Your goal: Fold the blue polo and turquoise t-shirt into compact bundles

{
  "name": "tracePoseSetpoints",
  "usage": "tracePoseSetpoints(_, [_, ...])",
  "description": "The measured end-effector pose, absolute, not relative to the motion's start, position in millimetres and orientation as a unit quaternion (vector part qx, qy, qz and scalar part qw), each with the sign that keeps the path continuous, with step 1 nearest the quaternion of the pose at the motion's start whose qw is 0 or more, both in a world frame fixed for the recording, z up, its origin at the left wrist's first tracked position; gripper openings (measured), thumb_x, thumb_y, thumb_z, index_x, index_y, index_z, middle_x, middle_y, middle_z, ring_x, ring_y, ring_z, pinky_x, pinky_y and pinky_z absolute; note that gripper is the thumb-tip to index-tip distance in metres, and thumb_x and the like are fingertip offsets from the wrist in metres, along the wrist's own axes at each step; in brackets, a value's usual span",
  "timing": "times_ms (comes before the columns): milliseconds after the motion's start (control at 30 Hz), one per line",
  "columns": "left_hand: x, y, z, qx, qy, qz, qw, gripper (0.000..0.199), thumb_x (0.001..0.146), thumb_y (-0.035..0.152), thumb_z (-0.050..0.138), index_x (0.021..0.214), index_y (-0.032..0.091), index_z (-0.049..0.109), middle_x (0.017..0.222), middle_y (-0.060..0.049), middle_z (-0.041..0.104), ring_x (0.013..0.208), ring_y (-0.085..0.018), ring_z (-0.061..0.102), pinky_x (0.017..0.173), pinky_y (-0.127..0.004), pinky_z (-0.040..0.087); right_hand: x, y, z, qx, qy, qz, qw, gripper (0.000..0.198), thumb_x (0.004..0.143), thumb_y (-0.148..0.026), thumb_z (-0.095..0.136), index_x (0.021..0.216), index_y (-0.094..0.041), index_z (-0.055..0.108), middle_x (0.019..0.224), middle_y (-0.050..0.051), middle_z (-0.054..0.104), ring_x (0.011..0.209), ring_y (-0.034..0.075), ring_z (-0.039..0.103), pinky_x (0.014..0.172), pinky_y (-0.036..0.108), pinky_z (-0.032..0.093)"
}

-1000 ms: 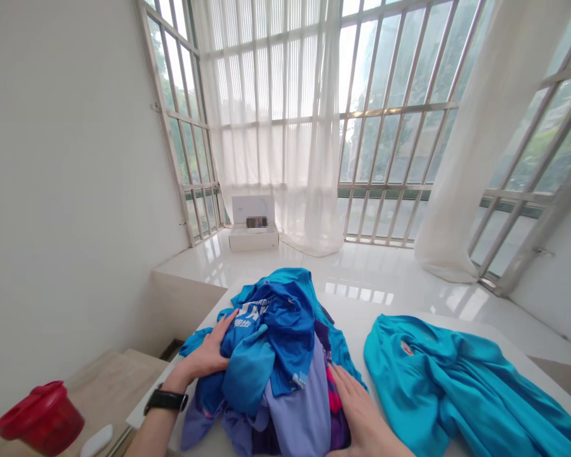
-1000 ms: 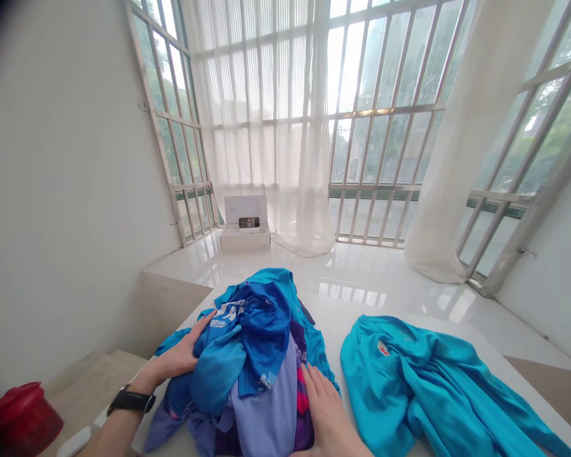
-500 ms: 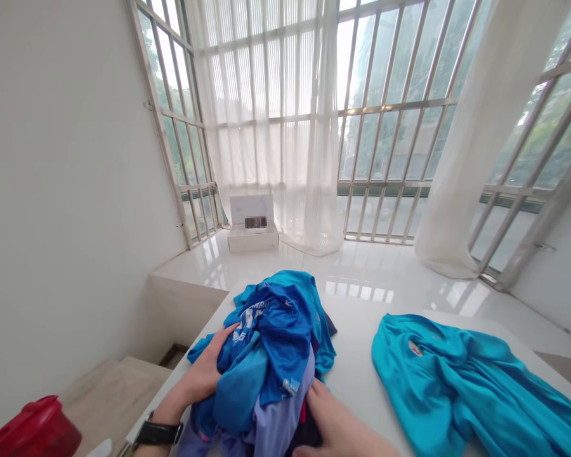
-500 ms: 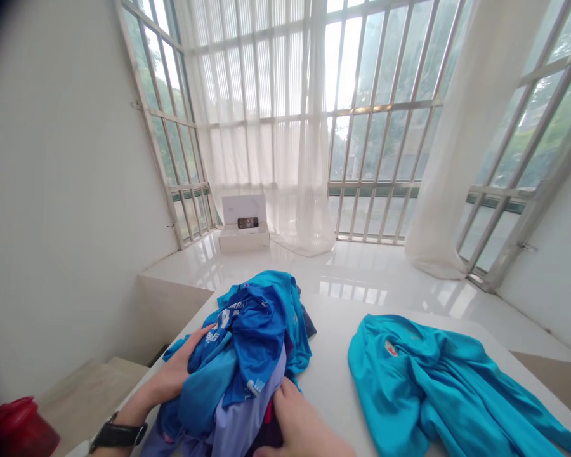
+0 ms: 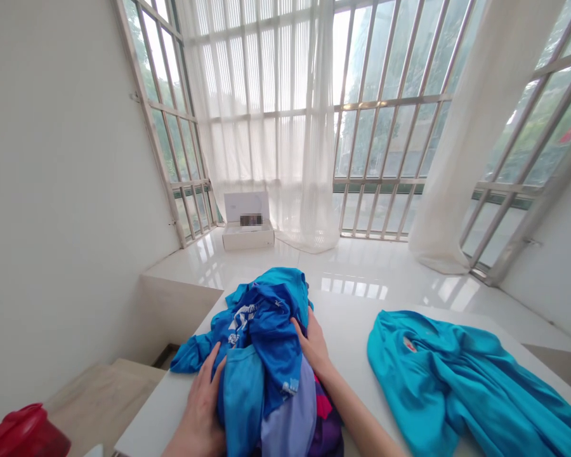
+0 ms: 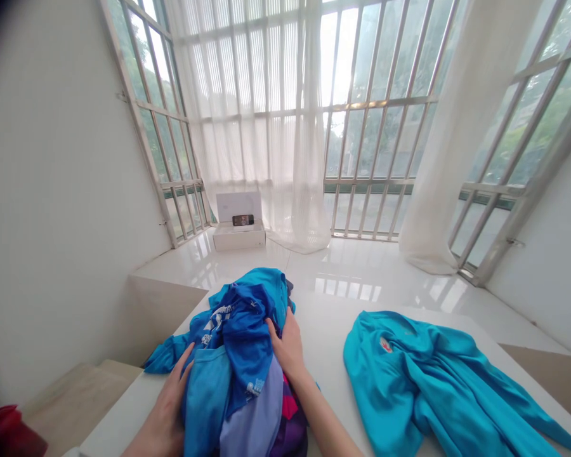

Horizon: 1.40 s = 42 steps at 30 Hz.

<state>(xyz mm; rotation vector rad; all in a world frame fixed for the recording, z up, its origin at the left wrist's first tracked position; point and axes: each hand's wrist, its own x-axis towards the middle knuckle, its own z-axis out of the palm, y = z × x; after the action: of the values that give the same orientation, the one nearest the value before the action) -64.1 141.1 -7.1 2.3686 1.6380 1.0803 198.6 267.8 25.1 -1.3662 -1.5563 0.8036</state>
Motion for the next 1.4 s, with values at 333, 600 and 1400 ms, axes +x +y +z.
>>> tracePoseSetpoints(333, [-106.1,143.3,43.1,0.714,0.582,0.302,0.246,0.095,0.069,0.049,0.076,0.15,0.036,0.029,0.16,-0.003,0.028,0.144,-0.035,0.03,0.116,-0.051,0.032,273.9,227.9,50.1,-0.526,-0.672,0.413,0.317,0.1,0.08,-0.077,0.048,0.155,-0.015,0.021,0.162,0.013,0.022,0.149,0.027,0.021,0.122,0.045,0.018])
tracePoseSetpoints(600, [-97.0,200.4,52.0,0.72,0.613,0.251,0.206,0.107,0.063,0.041,0.079,0.154,0.025,0.025,0.161,-0.013,0.023,0.148,-0.036,0.016,0.118,-0.053,0.023,274.9,146.1,34.5,-0.5,-0.784,0.345,0.127,0.139,0.044,-0.07,0.082,0.155,-0.013,0.02,0.163,0.019,0.01,0.149,0.043,0.003,0.121,0.058,0.002])
tracePoseSetpoints(1400, [-67.1,141.0,76.3,0.689,0.602,0.388,0.113,0.056,0.09,0.048,0.051,0.143,0.031,0.043,0.158,-0.005,0.029,0.146,-0.032,0.027,0.118,-0.055,0.026,298.2,125.4,46.1,-0.565,-0.742,0.275,0.232,0.088,0.073,-0.059,0.067,0.149,-0.025,0.037,0.163,0.01,0.021,0.148,0.037,0.019,0.119,0.053,0.023])
